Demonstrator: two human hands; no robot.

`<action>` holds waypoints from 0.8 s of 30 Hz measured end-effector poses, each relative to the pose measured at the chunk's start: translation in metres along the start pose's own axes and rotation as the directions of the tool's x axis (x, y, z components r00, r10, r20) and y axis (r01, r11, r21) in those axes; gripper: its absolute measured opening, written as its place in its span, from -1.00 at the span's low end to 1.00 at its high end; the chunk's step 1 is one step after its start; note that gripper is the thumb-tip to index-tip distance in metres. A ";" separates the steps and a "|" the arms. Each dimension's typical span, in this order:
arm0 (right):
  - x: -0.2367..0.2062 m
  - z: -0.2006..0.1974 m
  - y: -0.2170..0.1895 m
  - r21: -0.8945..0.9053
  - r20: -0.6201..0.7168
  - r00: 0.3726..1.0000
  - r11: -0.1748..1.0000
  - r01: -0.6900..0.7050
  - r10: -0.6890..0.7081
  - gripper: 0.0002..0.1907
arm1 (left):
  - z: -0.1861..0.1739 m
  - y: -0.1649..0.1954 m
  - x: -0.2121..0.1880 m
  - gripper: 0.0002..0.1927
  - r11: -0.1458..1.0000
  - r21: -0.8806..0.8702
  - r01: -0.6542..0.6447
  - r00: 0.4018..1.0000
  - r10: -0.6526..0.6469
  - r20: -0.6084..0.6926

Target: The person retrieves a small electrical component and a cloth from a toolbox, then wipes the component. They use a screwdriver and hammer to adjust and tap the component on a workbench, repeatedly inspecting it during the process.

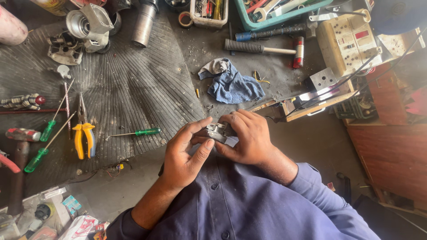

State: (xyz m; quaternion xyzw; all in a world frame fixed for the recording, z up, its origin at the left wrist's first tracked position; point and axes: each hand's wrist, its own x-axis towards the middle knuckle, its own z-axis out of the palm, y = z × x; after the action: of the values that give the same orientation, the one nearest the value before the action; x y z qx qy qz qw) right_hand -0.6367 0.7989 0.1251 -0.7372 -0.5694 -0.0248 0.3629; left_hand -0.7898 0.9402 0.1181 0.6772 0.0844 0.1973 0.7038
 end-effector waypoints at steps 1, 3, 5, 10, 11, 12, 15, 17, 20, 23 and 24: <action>0.001 0.001 -0.001 -0.002 0.002 1.000 1.000 0.000 0.000 -0.47 | -0.002 0.000 -0.001 -0.56 1.000 -0.003 0.011 1.000 -0.011 0.002; 0.003 0.003 -0.003 -0.004 0.008 1.000 1.000 -0.009 0.009 -0.46 | -0.006 0.000 -0.003 -0.55 1.000 -0.007 0.022 1.000 -0.022 0.004; 0.005 0.007 -0.007 -0.007 0.019 1.000 1.000 -0.024 0.024 -0.45 | -0.009 -0.001 -0.004 -0.53 1.000 -0.008 0.018 1.000 -0.018 0.003; 0.005 0.025 -0.021 0.097 0.022 0.994 0.990 -0.106 0.105 -0.36 | -0.021 -0.008 -0.008 -0.57 0.990 -0.093 0.105 0.987 -0.115 -0.111; 0.005 0.031 -0.024 0.135 -0.007 0.993 0.985 -0.112 0.114 -0.33 | -0.025 -0.009 -0.010 -0.58 0.985 -0.143 0.098 0.983 -0.119 -0.141; 0.005 0.038 -0.026 0.187 -0.073 0.991 0.977 -0.100 0.115 -0.32 | -0.031 -0.009 -0.012 -0.59 0.984 -0.164 0.074 0.984 -0.099 -0.147; 0.006 0.054 -0.030 0.288 -0.171 0.981 0.957 -0.037 0.090 -0.34 | -0.051 -0.004 -0.022 -0.61 0.975 -0.220 0.041 0.982 -0.080 -0.171; 0.008 0.062 -0.031 0.295 -0.126 0.992 0.955 0.035 0.003 -0.41 | -0.069 0.001 -0.028 -0.61 0.969 -0.238 0.060 0.977 -0.106 -0.186; 0.015 0.073 -0.037 0.258 -0.098 0.995 0.965 0.039 -0.014 -0.49 | -0.098 0.003 -0.028 -0.63 0.916 -0.379 0.130 0.988 -0.150 -0.023; 0.030 0.091 -0.049 0.261 -0.050 0.997 0.964 -0.046 0.061 -0.47 | -0.128 -0.003 -0.026 -0.55 0.908 -0.380 0.179 0.984 -0.173 0.050; 0.038 0.097 -0.052 0.271 -0.004 0.996 0.959 -0.085 0.090 -0.47 | -0.139 -0.008 -0.023 -0.52 0.941 -0.284 0.181 0.983 -0.180 0.032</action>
State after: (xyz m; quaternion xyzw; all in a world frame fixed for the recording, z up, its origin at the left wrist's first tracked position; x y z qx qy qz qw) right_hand -0.7049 0.8891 0.0967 -0.7049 -0.5312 0.0633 0.4658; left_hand -0.8628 1.0589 0.0977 0.5582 0.1149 0.1404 0.8096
